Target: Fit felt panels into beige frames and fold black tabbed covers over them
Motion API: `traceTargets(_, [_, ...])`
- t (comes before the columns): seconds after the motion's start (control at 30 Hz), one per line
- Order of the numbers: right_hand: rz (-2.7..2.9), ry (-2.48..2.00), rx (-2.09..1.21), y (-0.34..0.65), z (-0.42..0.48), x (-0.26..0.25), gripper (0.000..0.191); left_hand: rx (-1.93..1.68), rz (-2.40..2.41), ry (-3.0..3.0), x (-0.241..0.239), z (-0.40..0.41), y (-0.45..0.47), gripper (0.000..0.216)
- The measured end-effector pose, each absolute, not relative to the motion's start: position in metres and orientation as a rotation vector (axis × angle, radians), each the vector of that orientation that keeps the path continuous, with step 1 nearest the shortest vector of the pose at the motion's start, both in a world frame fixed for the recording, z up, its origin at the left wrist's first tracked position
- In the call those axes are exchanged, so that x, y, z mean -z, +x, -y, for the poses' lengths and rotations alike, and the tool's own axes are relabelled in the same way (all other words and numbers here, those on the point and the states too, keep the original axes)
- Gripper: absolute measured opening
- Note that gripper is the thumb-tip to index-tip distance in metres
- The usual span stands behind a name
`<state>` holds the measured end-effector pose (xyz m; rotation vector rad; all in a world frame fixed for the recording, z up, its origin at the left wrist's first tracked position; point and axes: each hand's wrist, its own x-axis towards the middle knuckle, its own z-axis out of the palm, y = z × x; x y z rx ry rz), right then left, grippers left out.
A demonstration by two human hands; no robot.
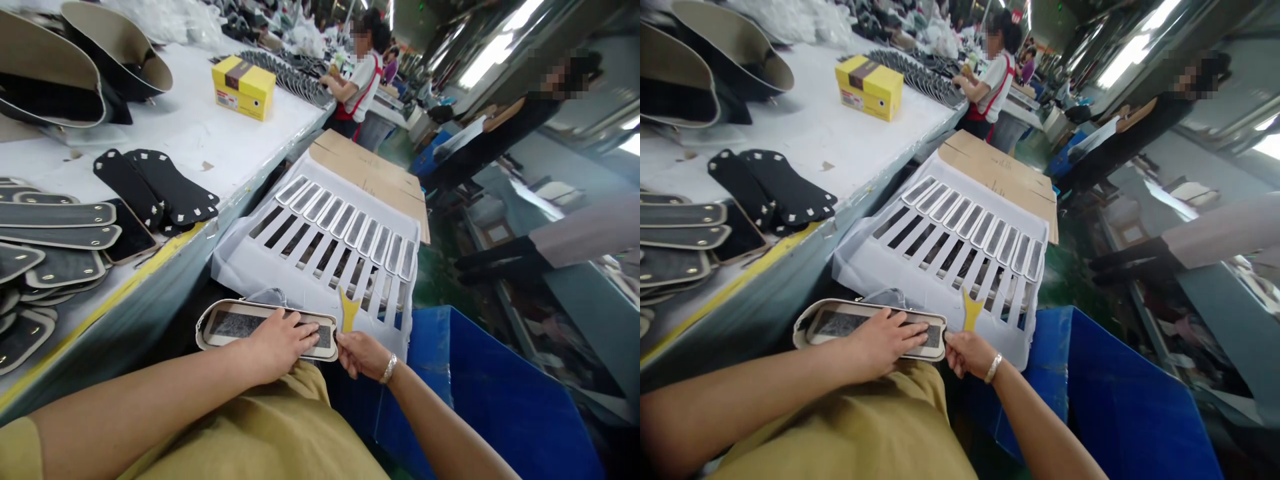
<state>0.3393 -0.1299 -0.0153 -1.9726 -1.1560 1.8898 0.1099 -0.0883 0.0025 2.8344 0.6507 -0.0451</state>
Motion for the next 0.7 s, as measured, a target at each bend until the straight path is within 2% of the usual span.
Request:
traceTargets(0.17, [1.274, -2.018, -1.892, 0.337, 0.119, 0.007, 0.05, 0.031, -0.639, 2.807, -0.002, 0.088, 0.112, 0.069])
traceTargets(0.33, [1.364, -2.136, -1.87, 0.336, 0.113, 0.007, 0.048, -0.01, -0.652, 2.789, -0.017, 0.091, 0.107, 0.077])
traceTargets(0.4, [1.37, -2.122, -1.88, 0.337, 0.113, 0.011, 0.048, -0.138, -0.63, 2.744, -0.024, 0.094, 0.094, 0.081])
traceTargets(0.47, [1.368, -2.109, -1.892, 0.337, 0.113, 0.014, 0.048, -0.387, -0.627, 2.664, -0.03, 0.098, 0.071, 0.072])
traceTargets(0.53, [1.348, -2.116, -1.906, 0.338, 0.115, 0.017, 0.047, -0.671, -0.87, 2.541, -0.032, 0.099, 0.04, 0.055])
traceTargets(0.6, [1.322, -2.125, -1.916, 0.34, 0.116, 0.02, 0.046, -0.759, -1.444, 2.292, -0.029, 0.097, 0.008, 0.051])
traceTargets(0.63, [1.313, -2.132, -1.916, 0.341, 0.117, 0.022, 0.046, -0.656, -1.67, 2.143, -0.026, 0.095, -0.005, 0.057])
traceTargets(0.7, [1.303, -2.143, -1.914, 0.342, 0.117, 0.024, 0.044, -0.319, -1.779, 1.94, -0.02, 0.09, -0.022, 0.061])
